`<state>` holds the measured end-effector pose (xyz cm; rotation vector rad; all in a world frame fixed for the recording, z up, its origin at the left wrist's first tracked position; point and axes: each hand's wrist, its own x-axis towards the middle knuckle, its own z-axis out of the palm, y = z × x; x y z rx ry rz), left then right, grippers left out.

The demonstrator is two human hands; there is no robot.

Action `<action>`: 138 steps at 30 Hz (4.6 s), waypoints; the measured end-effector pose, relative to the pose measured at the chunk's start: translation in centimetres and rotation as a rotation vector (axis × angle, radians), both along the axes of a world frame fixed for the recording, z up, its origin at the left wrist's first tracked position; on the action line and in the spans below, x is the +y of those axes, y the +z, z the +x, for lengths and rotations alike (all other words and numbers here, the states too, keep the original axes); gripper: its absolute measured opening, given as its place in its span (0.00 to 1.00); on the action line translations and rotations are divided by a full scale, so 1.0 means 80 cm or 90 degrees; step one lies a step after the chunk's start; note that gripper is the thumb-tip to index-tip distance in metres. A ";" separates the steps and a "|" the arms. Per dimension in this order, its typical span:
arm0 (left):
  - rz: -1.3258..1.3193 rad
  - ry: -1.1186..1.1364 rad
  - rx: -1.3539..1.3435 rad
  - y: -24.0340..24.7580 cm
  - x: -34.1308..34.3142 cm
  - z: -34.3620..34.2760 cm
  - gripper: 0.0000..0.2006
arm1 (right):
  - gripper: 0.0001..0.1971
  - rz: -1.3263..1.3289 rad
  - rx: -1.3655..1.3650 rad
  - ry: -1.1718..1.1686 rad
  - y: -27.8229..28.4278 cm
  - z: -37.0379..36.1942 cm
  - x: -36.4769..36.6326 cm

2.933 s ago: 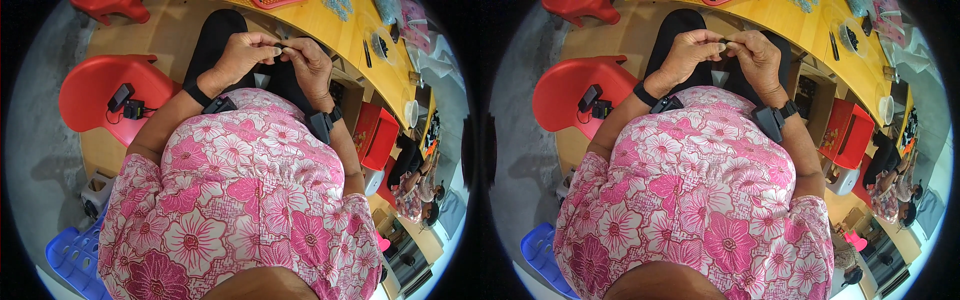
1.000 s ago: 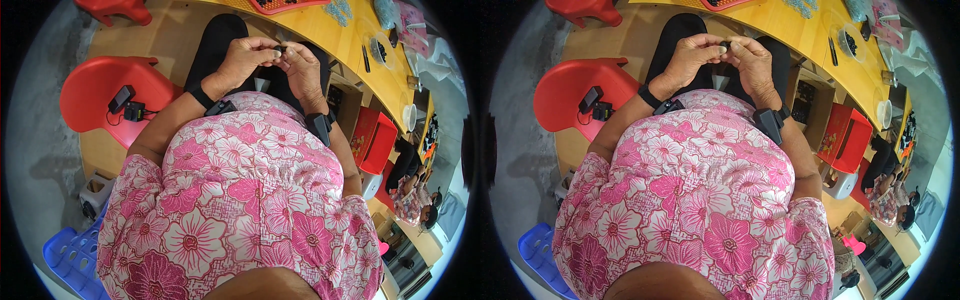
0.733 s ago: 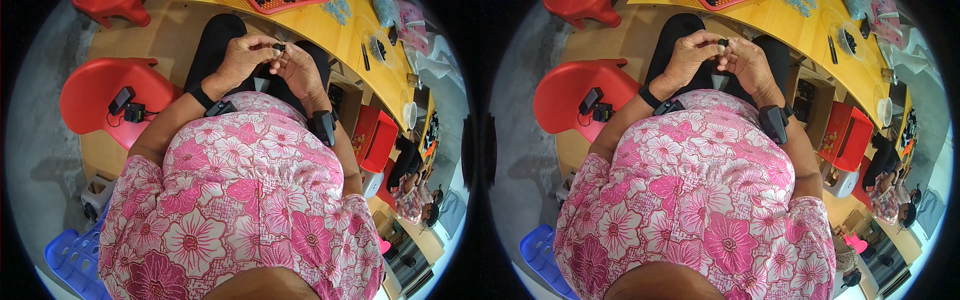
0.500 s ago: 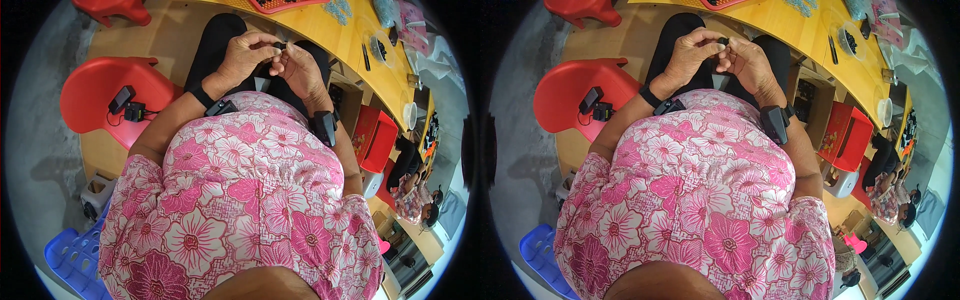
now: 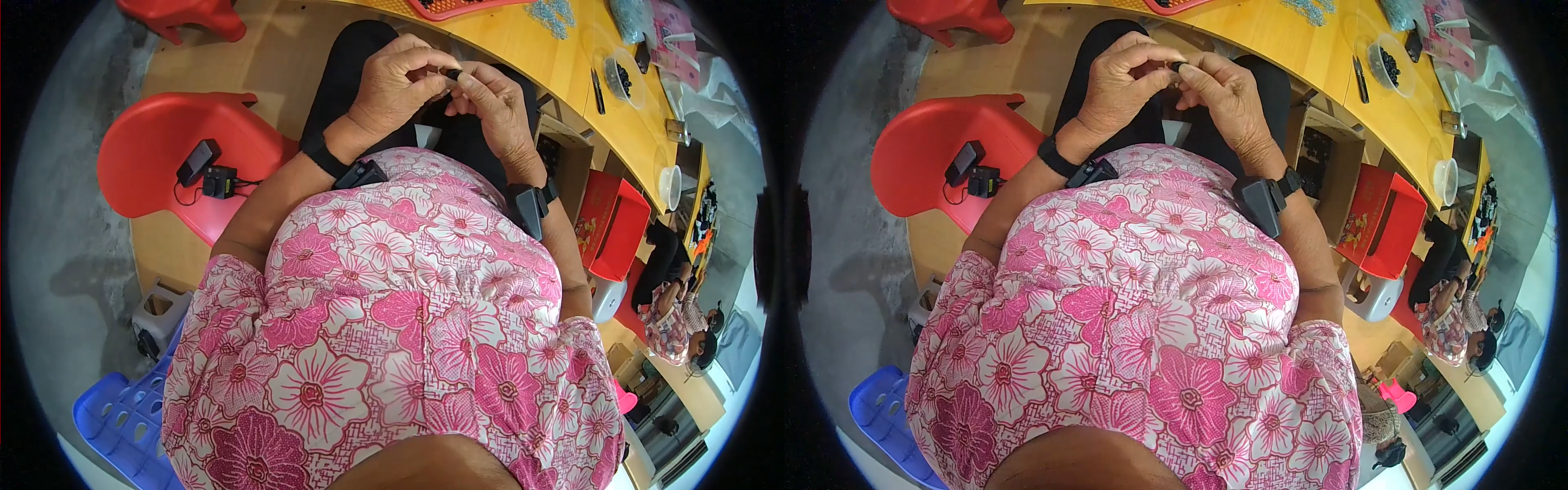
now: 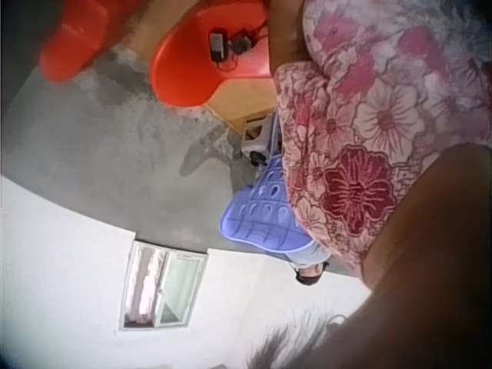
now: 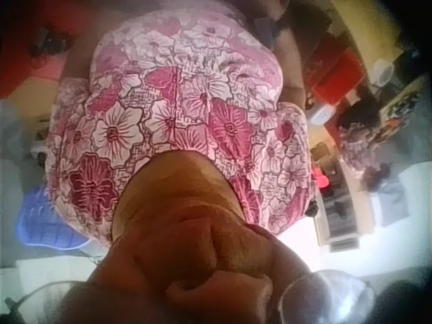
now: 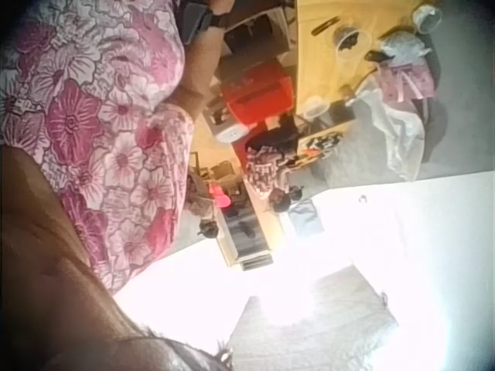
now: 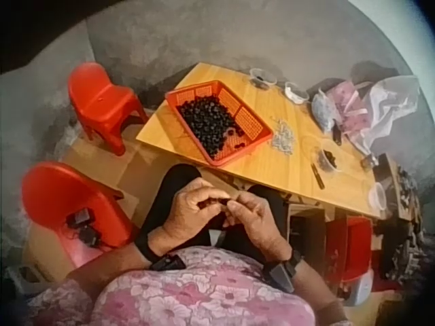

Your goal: The person assembles small black plastic components by hand at a workbench.

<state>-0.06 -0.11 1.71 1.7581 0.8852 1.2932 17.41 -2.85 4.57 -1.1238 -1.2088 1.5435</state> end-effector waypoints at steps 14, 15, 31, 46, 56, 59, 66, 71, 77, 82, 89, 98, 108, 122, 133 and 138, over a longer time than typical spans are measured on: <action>0.008 -0.019 -0.005 0.001 -0.002 -0.001 0.10 | 0.13 -0.005 0.084 0.023 -0.007 -0.002 -0.003; 0.011 -0.019 -0.013 -0.001 -0.002 -0.002 0.10 | 0.13 -0.004 0.085 0.023 -0.007 -0.003 -0.003; 0.003 -0.056 -0.046 -0.006 0.000 -0.003 0.08 | 0.16 -0.125 0.142 0.026 -0.004 -0.007 -0.004; 0.007 -0.048 -0.030 -0.008 -0.002 -0.004 0.07 | 0.15 -0.158 0.163 0.042 -0.014 -0.004 -0.004; -0.037 -0.041 -0.024 -0.007 -0.005 -0.005 0.07 | 0.15 -0.134 0.176 0.025 -0.016 -0.007 -0.005; -0.042 -0.032 0.003 -0.008 -0.004 -0.004 0.08 | 0.15 -0.130 0.166 0.016 -0.016 -0.006 -0.004; -0.041 -0.045 0.002 -0.009 -0.002 -0.002 0.09 | 0.15 -0.199 0.267 0.022 -0.020 -0.003 -0.003; -0.064 -0.040 0.002 -0.006 -0.003 0.001 0.09 | 0.15 -0.229 0.320 0.017 -0.024 -0.002 -0.004; -0.079 -0.033 0.000 -0.007 -0.003 0.002 0.08 | 0.15 -0.250 0.350 0.025 -0.028 0.001 -0.003; -0.099 -0.061 -0.013 -0.008 -0.003 0.001 0.07 | 0.15 -0.246 0.315 0.050 -0.031 0.009 0.001; -0.128 -0.077 -0.026 -0.006 -0.006 -0.001 0.07 | 0.16 -0.241 0.235 0.081 -0.025 0.014 0.003; -0.145 -0.052 0.014 -0.011 -0.010 -0.007 0.07 | 0.08 -0.178 0.180 -0.040 -0.015 0.001 -0.002; -0.209 -0.078 -0.045 -0.013 -0.012 -0.007 0.08 | 0.07 -0.133 0.134 -0.068 -0.020 0.001 -0.002; -0.133 -0.025 0.000 -0.014 -0.011 -0.004 0.07 | 0.07 -0.096 0.159 -0.071 -0.018 -0.009 -0.006; -0.113 -0.023 -0.002 -0.010 -0.011 -0.005 0.06 | 0.07 -0.132 0.196 -0.018 -0.026 -0.002 -0.003; -0.114 -0.052 -0.043 -0.013 -0.010 -0.005 0.05 | 0.10 -0.170 0.198 0.034 -0.022 0.005 -0.003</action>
